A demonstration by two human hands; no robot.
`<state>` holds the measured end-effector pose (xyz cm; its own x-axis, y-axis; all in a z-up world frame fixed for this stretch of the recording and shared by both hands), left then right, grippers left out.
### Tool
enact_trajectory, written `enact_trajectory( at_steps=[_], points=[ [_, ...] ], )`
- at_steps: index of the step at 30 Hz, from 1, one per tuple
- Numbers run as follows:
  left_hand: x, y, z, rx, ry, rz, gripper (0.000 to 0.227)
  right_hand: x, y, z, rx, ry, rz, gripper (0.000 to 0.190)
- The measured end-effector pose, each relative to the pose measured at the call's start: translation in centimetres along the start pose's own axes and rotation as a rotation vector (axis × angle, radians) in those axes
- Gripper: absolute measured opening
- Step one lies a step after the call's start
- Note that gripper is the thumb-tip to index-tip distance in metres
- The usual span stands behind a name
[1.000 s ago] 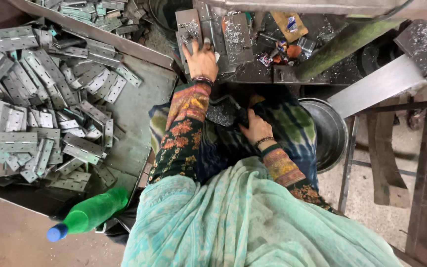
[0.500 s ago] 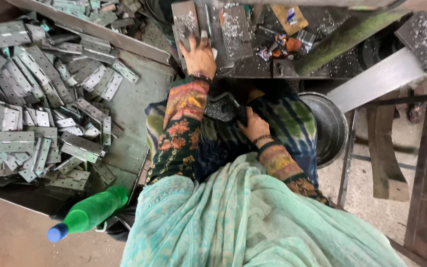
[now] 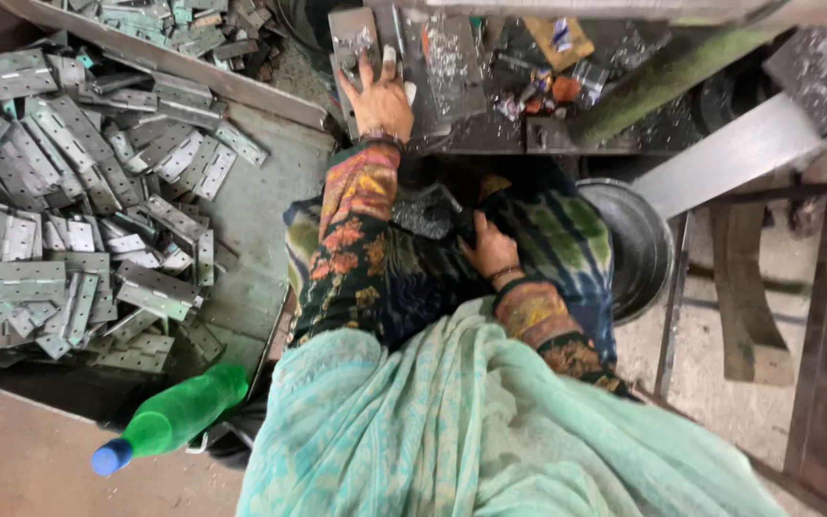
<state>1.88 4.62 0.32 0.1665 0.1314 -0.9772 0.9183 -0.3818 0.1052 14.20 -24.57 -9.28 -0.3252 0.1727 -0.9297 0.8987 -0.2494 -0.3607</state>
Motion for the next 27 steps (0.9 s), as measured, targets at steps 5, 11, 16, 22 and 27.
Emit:
enact_trajectory(
  at_steps=[5,11,16,22,27],
  points=[
    [-1.1,0.1,-0.5,0.058,0.064,-0.006,0.038,-3.9,-1.2,-1.2,0.06,-0.156,-0.012,0.07],
    [-1.8,1.1,3.5,0.091,0.056,0.048,0.036,-10.4,-5.2,-3.1,0.028,-0.294,0.07,0.065],
    [-2.9,1.5,9.3,0.259,0.126,-0.023,0.028,-11.8,-6.2,-2.8,0.061,-0.3,0.045,0.065],
    [-4.1,2.3,10.9,0.341,0.316,-0.105,0.033,-11.4,-5.6,-2.8,0.054,-0.312,0.03,0.071],
    [-5.9,2.9,10.0,0.357,0.314,-0.144,0.028,-11.3,-5.6,-2.5,0.06,-0.311,0.052,0.072]
  ],
)
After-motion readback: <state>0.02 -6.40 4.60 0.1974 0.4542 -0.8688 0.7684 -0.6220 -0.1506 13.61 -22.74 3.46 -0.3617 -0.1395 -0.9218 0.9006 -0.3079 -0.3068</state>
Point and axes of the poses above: each hand's wrist, its own z-axis away from the middle knuckle, its own x-axis out of the palm, y = z × x, the point moved 5 cm from there along -z, towards the middle knuckle, and after that the axes turned 7 degrees about y, right-handed, at the moved point
